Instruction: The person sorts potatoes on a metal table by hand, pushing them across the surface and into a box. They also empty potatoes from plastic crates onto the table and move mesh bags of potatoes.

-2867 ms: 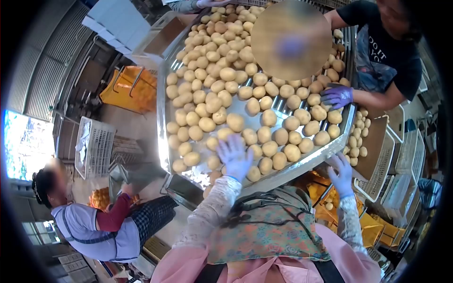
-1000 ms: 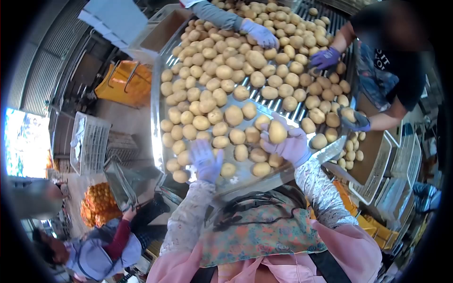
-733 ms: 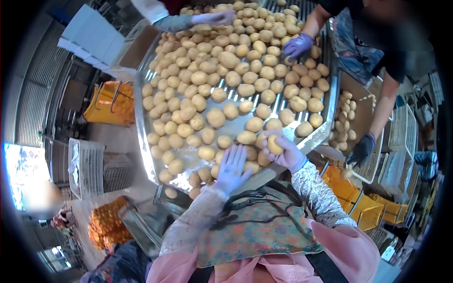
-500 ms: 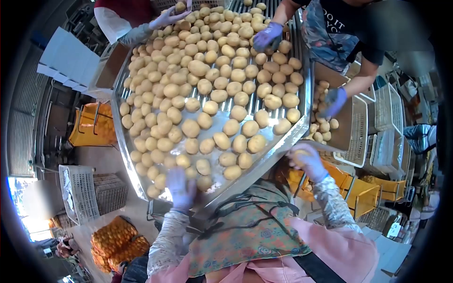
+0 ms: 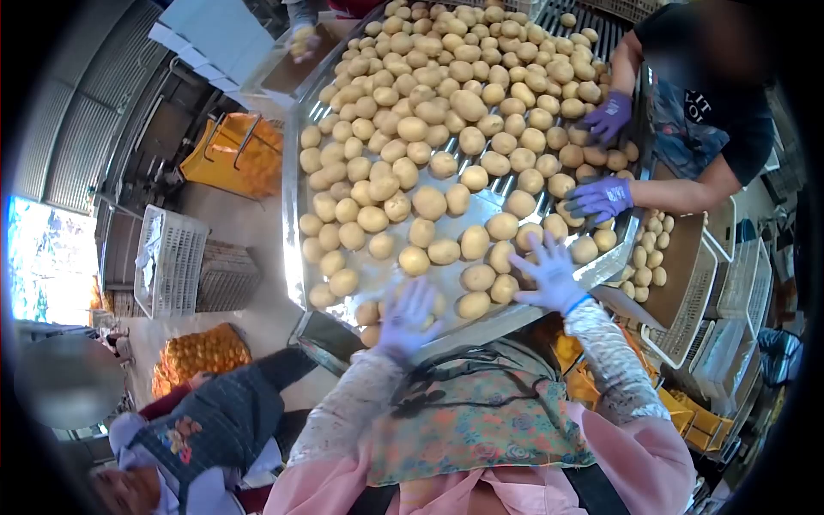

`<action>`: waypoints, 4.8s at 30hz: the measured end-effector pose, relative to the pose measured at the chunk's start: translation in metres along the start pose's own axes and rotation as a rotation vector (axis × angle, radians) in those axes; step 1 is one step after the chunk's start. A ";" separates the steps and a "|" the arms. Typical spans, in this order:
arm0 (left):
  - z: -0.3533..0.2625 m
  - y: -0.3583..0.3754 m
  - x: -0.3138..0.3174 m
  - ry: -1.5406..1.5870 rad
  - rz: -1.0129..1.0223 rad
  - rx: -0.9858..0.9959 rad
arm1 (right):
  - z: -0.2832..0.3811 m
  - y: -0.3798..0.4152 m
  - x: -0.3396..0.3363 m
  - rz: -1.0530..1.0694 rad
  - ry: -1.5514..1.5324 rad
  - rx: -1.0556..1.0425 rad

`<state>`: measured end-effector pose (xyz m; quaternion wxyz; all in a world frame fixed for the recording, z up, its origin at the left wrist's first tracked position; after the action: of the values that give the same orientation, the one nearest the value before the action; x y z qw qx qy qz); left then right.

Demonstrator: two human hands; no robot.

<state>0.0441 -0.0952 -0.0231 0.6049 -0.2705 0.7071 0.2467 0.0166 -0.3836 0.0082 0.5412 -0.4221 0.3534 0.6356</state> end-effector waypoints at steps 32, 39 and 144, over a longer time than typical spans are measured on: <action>0.117 0.011 -0.017 -0.285 -0.261 -0.316 | -0.033 -0.067 -0.001 -0.255 -1.260 0.403; 0.077 -0.081 0.003 -0.254 -0.236 -0.706 | -0.187 0.153 -0.112 -0.958 -0.167 0.720; 0.100 -0.065 -0.005 -0.288 -0.101 -0.239 | -0.136 0.004 -0.082 -0.615 0.261 0.307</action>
<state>0.1616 -0.0748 -0.0347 0.6748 -0.3376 0.5645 0.3347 0.0384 -0.5398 0.0304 0.7142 -0.5002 0.3674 0.3237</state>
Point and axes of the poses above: each hand's wrist, its own y-axis away from the middle knuckle, its own x-axis out of the palm, z = x × y, the point moved 8 cm from there along -y, towards the middle knuckle, and after that the axes turned 10 degrees about -y, right-handed, at the moved point
